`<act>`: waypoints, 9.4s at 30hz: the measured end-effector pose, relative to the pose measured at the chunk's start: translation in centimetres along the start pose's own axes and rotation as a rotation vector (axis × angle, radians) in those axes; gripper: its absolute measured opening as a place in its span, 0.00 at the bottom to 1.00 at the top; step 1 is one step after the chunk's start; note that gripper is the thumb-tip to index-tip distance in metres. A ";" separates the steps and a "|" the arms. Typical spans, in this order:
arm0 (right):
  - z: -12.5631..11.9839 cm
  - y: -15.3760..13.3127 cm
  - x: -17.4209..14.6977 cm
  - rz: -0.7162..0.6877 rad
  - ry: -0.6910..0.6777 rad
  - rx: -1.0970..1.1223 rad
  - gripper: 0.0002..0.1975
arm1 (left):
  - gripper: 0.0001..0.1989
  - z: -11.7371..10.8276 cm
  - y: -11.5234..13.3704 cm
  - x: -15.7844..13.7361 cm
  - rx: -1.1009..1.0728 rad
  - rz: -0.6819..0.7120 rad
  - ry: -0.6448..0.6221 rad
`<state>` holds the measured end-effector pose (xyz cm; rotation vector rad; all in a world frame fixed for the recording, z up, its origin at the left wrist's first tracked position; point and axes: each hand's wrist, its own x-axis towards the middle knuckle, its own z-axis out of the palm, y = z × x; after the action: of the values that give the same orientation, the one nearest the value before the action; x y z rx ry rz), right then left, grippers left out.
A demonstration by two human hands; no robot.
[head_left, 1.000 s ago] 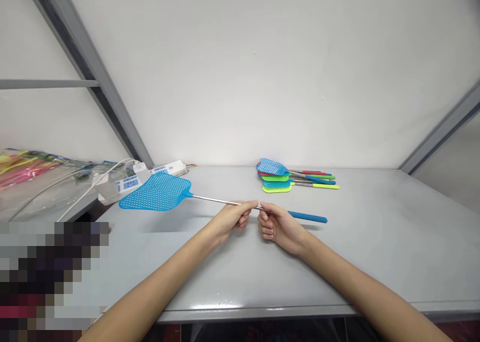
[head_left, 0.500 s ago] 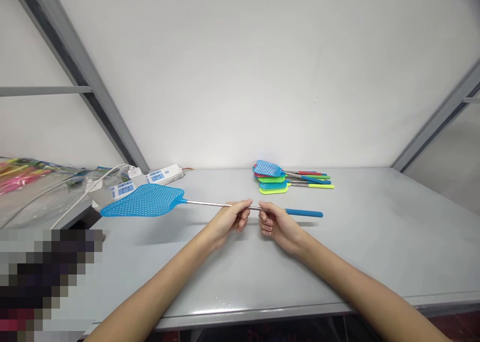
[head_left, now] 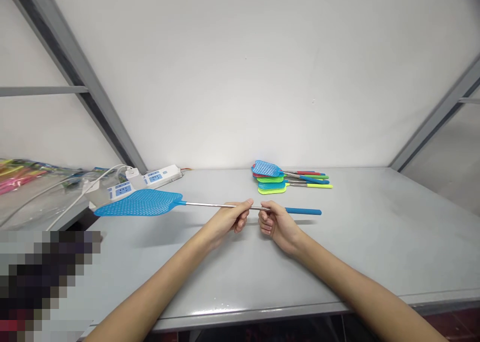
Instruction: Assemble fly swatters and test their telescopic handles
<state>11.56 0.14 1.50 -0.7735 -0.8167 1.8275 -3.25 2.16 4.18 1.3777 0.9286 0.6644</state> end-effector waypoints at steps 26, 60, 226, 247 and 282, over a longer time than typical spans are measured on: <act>0.1 -0.1 -0.4 0.028 -0.079 0.027 0.18 | 0.13 0.6 0.0 -0.2 0.102 0.197 0.016; -0.2 -1.3 -0.6 0.030 -0.011 -0.084 0.17 | 0.22 0.9 0.9 -1.1 0.111 0.081 -0.022; -2.3 -5.7 -1.2 0.087 0.062 0.025 0.18 | 0.17 -6.1 3.2 -0.3 -0.335 -0.261 -0.138; -1.4 -1.9 -0.2 0.081 0.004 0.219 0.17 | 0.18 -2.3 0.7 0.7 -0.277 -0.093 -0.101; 0.9 0.1 -0.7 0.012 -0.163 0.004 0.19 | 0.20 0.4 1.1 -0.5 -0.090 0.010 -0.262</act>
<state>11.04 -0.75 2.03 -0.6338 -0.9140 1.9205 -2.98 1.64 5.30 1.3526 0.6759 0.5120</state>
